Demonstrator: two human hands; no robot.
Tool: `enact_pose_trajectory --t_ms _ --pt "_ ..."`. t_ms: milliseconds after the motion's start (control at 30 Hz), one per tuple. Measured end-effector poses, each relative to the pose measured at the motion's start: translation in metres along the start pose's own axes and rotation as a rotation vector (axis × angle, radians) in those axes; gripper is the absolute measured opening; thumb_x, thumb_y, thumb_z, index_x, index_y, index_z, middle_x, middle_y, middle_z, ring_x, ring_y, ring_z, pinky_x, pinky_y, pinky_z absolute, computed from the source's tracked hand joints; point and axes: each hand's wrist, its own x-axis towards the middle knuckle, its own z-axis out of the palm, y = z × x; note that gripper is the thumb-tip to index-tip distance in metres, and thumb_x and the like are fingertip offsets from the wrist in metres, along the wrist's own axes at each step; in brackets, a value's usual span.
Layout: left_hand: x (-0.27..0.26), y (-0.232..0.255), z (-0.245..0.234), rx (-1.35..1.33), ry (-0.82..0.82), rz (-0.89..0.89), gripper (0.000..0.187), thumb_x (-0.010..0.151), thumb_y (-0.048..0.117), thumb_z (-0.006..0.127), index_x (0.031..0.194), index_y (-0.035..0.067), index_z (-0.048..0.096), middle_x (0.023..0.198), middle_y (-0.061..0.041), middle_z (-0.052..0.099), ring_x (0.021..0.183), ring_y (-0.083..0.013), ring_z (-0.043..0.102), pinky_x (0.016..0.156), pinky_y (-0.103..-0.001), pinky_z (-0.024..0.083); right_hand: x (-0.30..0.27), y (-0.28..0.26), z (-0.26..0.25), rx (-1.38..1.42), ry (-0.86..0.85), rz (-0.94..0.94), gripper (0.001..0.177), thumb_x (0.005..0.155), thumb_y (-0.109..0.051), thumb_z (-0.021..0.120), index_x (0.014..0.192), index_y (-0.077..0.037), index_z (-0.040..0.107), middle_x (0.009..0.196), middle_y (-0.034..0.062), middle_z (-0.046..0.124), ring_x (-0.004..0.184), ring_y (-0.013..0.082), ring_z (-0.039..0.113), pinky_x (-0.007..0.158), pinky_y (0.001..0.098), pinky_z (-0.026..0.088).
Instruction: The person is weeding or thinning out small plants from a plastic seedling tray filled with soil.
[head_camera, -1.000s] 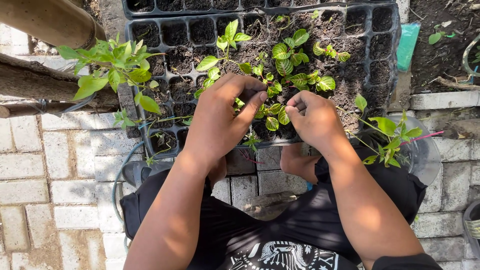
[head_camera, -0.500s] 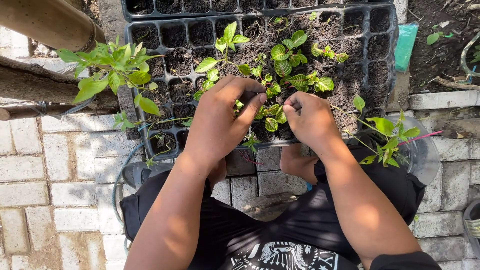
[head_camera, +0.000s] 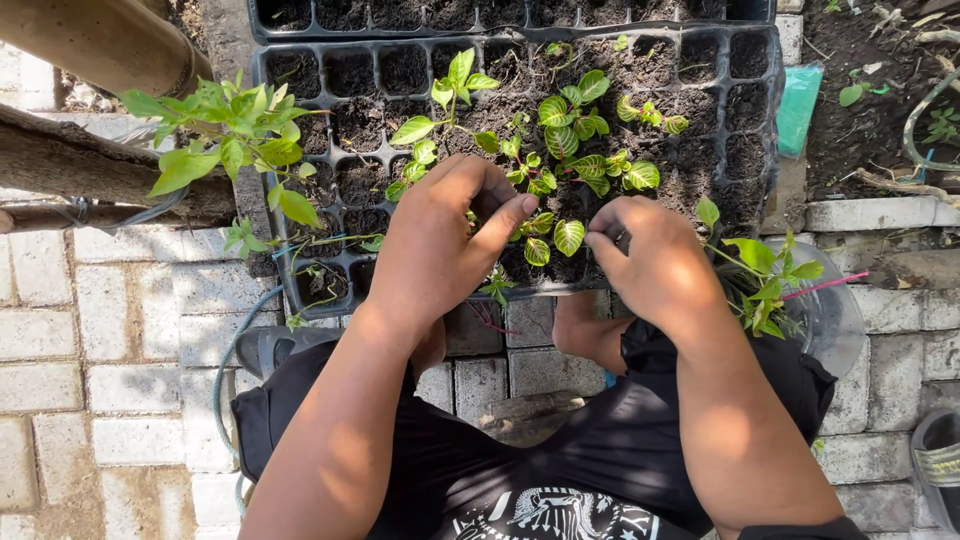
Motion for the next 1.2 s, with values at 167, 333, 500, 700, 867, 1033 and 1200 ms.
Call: enact_pose_trajectory --t_ms 167,333,500,700,867,1033,1200 --pt "0.003 -0.003 0.003 0.007 -0.015 -0.065 0.015 0.094 0.015 0.071 0.092 0.001 0.067 0.087 -0.008 0.069 0.065 -0.0217 0.061 0.061 -0.034 0.048 -0.002 -0.016 -0.015 0.037 -0.013 0.051 0.012 0.088 -0.012 0.075 0.094 -0.002 0.071 0.082 0.0080 0.070 0.064 0.0203 0.061 0.061 0.0348 0.050" --pt "0.004 0.005 0.003 -0.217 -0.050 -0.033 0.028 0.107 0.007 0.052 0.132 0.007 0.063 0.107 -0.020 0.075 0.095 -0.0366 0.077 0.076 -0.046 0.063 -0.008 -0.047 -0.049 0.183 0.238 -0.252 0.016 0.099 0.005 0.064 0.111 -0.001 0.073 0.095 0.0155 0.074 0.084 0.0307 0.075 0.071 0.0387 0.060" --pt "-0.002 0.023 0.029 -0.862 -0.095 -0.271 0.060 0.112 0.040 0.034 0.154 -0.001 0.038 0.147 -0.034 0.052 0.135 -0.0454 0.055 0.105 -0.060 0.051 -0.001 -0.076 0.008 0.272 0.232 -0.469 0.039 0.108 -0.017 0.046 0.142 0.002 0.046 0.140 0.0266 0.052 0.129 0.0453 0.052 0.108 0.0569 0.041" --pt "-0.004 0.024 0.013 -1.192 -0.083 -0.421 0.086 0.104 0.060 0.028 0.164 0.002 0.007 0.161 -0.045 0.009 0.147 -0.0647 0.015 0.113 -0.077 0.022 -0.008 -0.070 0.017 -0.089 0.009 -0.489 0.052 0.113 -0.030 0.035 0.159 -0.005 0.036 0.161 0.0221 0.042 0.151 0.0375 0.036 0.124 0.0580 0.024" --pt "-0.010 0.007 0.026 -0.792 -0.037 -0.259 0.040 0.113 0.022 0.042 0.146 0.006 0.057 0.138 -0.022 0.066 0.132 -0.0344 0.061 0.109 -0.051 0.050 -0.032 -0.060 -0.041 -0.070 0.137 -0.487 0.025 0.100 -0.011 0.060 0.123 -0.008 0.071 0.115 0.0081 0.074 0.113 0.0267 0.071 0.101 0.0412 0.055" --pt "-0.005 0.005 0.024 -0.525 0.029 -0.376 0.014 0.095 0.019 0.074 0.096 0.005 0.071 0.075 0.003 0.062 0.066 -0.0064 0.053 0.060 -0.021 0.044 -0.001 -0.048 -0.115 -0.394 0.169 -0.719 0.009 0.094 -0.004 0.082 0.090 0.001 0.076 0.086 0.0091 0.075 0.061 0.0166 0.061 0.045 0.0247 0.045" --pt "0.001 0.012 0.024 -0.390 0.007 -0.299 0.019 0.097 0.022 0.069 0.092 0.004 0.067 0.072 0.002 0.057 0.062 -0.0089 0.048 0.056 -0.024 0.042 0.055 0.002 -0.124 -0.217 0.110 -0.219 0.015 0.098 -0.012 0.076 0.107 0.000 0.078 0.085 0.0116 0.074 0.063 0.0219 0.062 0.058 0.0354 0.048"
